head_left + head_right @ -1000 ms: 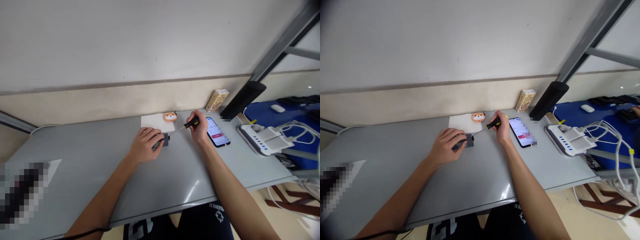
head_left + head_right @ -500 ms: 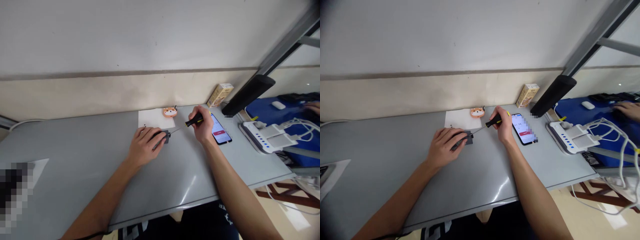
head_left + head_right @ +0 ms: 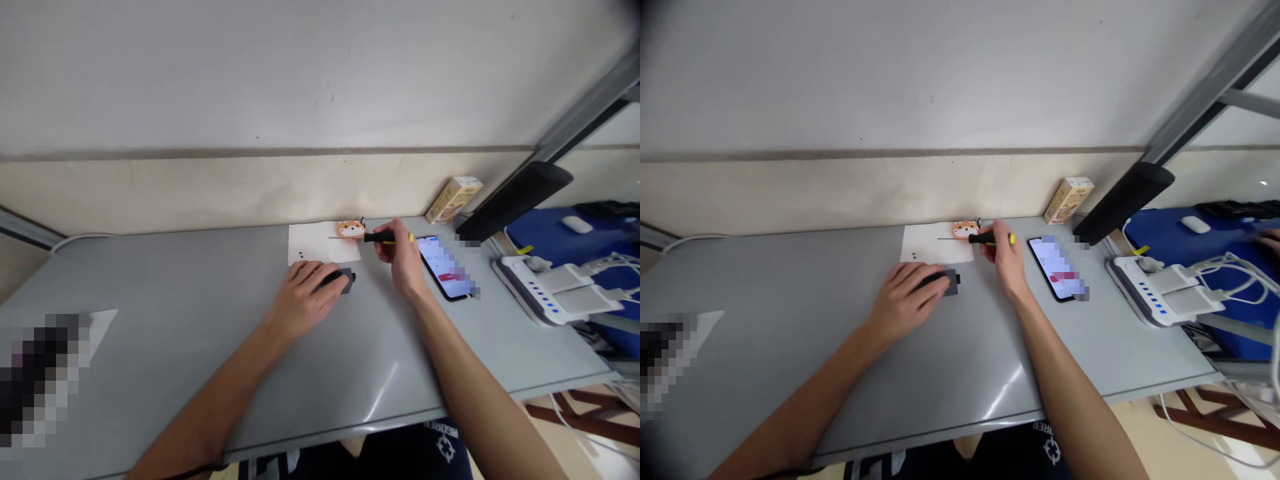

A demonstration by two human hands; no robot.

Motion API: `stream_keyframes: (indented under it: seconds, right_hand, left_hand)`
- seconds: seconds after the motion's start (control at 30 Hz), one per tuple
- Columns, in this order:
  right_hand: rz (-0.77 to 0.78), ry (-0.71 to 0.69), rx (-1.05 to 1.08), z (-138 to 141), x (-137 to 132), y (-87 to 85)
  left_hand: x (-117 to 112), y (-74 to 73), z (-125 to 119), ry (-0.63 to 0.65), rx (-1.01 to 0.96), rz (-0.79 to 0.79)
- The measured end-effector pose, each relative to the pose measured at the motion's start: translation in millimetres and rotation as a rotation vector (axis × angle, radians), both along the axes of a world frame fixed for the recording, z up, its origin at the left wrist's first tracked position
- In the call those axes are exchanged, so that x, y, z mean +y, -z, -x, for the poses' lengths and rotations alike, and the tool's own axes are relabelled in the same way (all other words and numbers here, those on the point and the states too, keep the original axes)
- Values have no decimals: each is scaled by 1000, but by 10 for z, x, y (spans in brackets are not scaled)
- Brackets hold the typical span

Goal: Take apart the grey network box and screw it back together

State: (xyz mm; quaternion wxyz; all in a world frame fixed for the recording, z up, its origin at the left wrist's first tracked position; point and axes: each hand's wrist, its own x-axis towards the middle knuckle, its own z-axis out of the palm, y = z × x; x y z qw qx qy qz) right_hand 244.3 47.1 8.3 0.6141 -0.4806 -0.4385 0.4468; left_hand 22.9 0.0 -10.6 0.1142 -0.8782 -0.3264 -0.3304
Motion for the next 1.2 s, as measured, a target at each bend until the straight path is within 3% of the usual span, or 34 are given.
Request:
stream_keyframes:
  seconds: [0.1,0.27,0.43,0.63,0.93,1.1,1.2]
  right_hand:
    - [15,-190,-170,151,-13,108]
    - [6,-284,-275,279,-36,227]
    - [5,-385,-296,276,-50,214]
    - [11,-454,-327,280,-56,172]
    - [62,-398,-321,250,-54,167]
    - [106,-264,-77,170,41,227]
    - [109,-144,67,87,97,189]
  left_hand:
    - [-49,9,-25,42,4,6]
    - [-104,-5,-51,73,35,-8]
    - [-93,-41,-8,109,42,15]
    - [-68,-99,160,214,19,170]
    - [-78,-224,283,169,4,468]
    - [-2,-180,288,49,-247,809]
    - [87,-89,291,-17,-360,925]
